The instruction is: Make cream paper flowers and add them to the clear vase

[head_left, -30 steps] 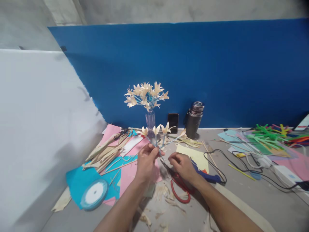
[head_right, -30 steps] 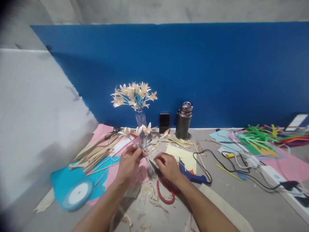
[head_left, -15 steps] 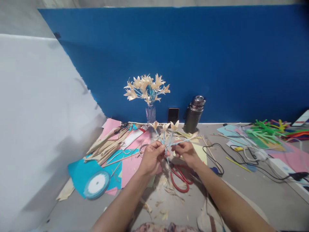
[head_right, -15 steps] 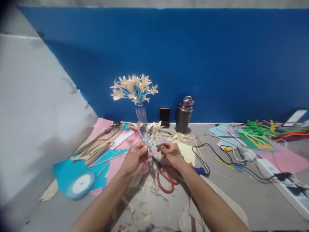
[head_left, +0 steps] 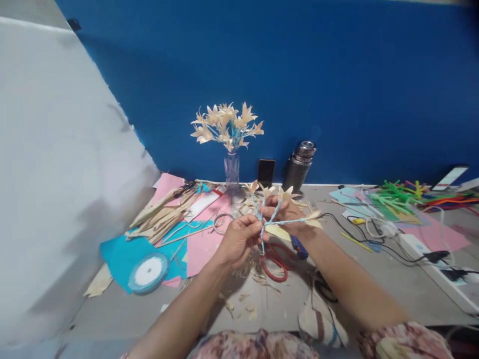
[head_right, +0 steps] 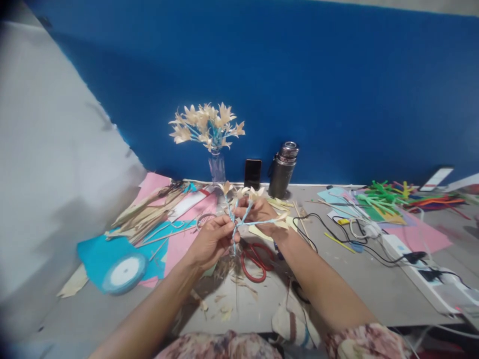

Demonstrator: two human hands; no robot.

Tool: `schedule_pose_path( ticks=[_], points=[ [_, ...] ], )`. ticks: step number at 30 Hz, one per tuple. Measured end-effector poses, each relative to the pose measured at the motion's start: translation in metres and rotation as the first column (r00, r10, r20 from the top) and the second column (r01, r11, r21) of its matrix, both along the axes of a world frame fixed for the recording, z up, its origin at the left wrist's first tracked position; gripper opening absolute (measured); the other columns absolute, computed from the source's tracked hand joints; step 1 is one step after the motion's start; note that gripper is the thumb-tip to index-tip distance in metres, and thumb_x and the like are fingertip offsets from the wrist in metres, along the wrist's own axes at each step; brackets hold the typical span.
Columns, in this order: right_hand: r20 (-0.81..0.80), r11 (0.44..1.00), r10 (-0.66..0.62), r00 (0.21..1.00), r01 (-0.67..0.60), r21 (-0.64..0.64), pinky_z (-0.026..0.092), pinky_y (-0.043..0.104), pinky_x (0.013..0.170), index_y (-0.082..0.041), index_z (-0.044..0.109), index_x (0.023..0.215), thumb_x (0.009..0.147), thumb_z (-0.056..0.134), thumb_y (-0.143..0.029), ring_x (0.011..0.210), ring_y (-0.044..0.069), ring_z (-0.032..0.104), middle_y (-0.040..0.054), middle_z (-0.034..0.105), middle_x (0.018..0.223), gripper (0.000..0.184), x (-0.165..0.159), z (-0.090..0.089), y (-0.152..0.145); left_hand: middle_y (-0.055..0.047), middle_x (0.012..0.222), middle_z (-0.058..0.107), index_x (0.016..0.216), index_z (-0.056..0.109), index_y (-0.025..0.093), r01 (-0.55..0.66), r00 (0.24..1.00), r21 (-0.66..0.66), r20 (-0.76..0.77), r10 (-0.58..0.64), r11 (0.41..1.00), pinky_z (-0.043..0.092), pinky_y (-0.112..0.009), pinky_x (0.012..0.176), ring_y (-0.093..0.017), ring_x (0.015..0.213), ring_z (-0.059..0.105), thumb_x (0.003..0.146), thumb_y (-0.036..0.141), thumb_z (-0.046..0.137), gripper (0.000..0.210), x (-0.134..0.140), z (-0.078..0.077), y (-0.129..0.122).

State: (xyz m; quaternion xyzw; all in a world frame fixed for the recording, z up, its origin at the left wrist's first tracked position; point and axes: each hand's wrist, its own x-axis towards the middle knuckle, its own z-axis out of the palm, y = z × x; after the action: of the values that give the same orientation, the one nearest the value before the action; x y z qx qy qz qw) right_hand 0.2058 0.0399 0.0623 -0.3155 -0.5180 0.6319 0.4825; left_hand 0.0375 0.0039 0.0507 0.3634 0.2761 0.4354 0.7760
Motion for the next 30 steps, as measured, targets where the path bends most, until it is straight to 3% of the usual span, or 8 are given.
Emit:
schedule_pose_path(
  ticks=[7, 16, 23, 30],
  points=[
    [-0.040, 0.992, -0.129, 0.991, 0.129, 0.004, 0.026, 0.022, 0.042, -0.018, 0.059, 0.067, 0.069, 0.084, -0.040, 0.046, 0.007, 0.038, -0.0056, 0.048, 0.056, 0.033, -0.005, 0.012, -0.003, -0.002, 0.059, 0.066, 0.074, 0.059, 0.014, 0.018, 1.000, -0.022, 0.020, -0.018, 1.000, 0.040, -0.018, 0.046, -0.008, 0.045, 0.055, 0.065, 0.029, 0.086, 0.032, -0.002, 0.001, -0.001],
    [0.118, 0.969, -0.213, 0.970, 0.195, 0.151, 0.030, 0.024, 0.044, -0.016, 0.063, 0.072, 0.066, 0.083, -0.043, 0.050, 0.009, 0.042, -0.0034, 0.051, 0.057, 0.034, -0.005, 0.015, -0.007, -0.002, 0.060, 0.065, 0.076, 0.060, 0.013, 0.044, 0.998, -0.025, 0.056, -0.042, 0.999, 0.041, -0.019, 0.049, -0.009, 0.048, 0.056, 0.066, 0.028, 0.085, 0.031, -0.003, 0.003, -0.002],
    [0.149, 0.978, -0.148, 0.978, 0.123, 0.167, 0.031, 0.026, 0.048, -0.016, 0.063, 0.073, 0.070, 0.081, -0.041, 0.052, 0.010, 0.042, -0.0029, 0.050, 0.060, 0.031, -0.002, 0.014, -0.007, -0.001, 0.061, 0.064, 0.078, 0.061, 0.013, 0.047, 0.997, -0.038, 0.064, -0.045, 0.998, 0.042, -0.019, 0.051, -0.010, 0.051, 0.058, 0.065, 0.026, 0.086, 0.031, -0.004, 0.005, -0.003],
    [0.173, 0.973, -0.175, 0.969, 0.144, 0.179, 0.035, 0.028, 0.051, -0.018, 0.064, 0.070, 0.070, 0.082, -0.040, 0.056, 0.013, 0.048, -0.0004, 0.056, 0.067, 0.029, -0.005, 0.015, -0.009, -0.002, 0.060, 0.064, 0.078, 0.062, 0.013, 0.052, 0.996, -0.033, 0.067, -0.050, 0.998, 0.042, -0.019, 0.050, -0.010, 0.051, 0.056, 0.065, 0.026, 0.086, 0.031, -0.004, 0.005, -0.003]
  ],
)
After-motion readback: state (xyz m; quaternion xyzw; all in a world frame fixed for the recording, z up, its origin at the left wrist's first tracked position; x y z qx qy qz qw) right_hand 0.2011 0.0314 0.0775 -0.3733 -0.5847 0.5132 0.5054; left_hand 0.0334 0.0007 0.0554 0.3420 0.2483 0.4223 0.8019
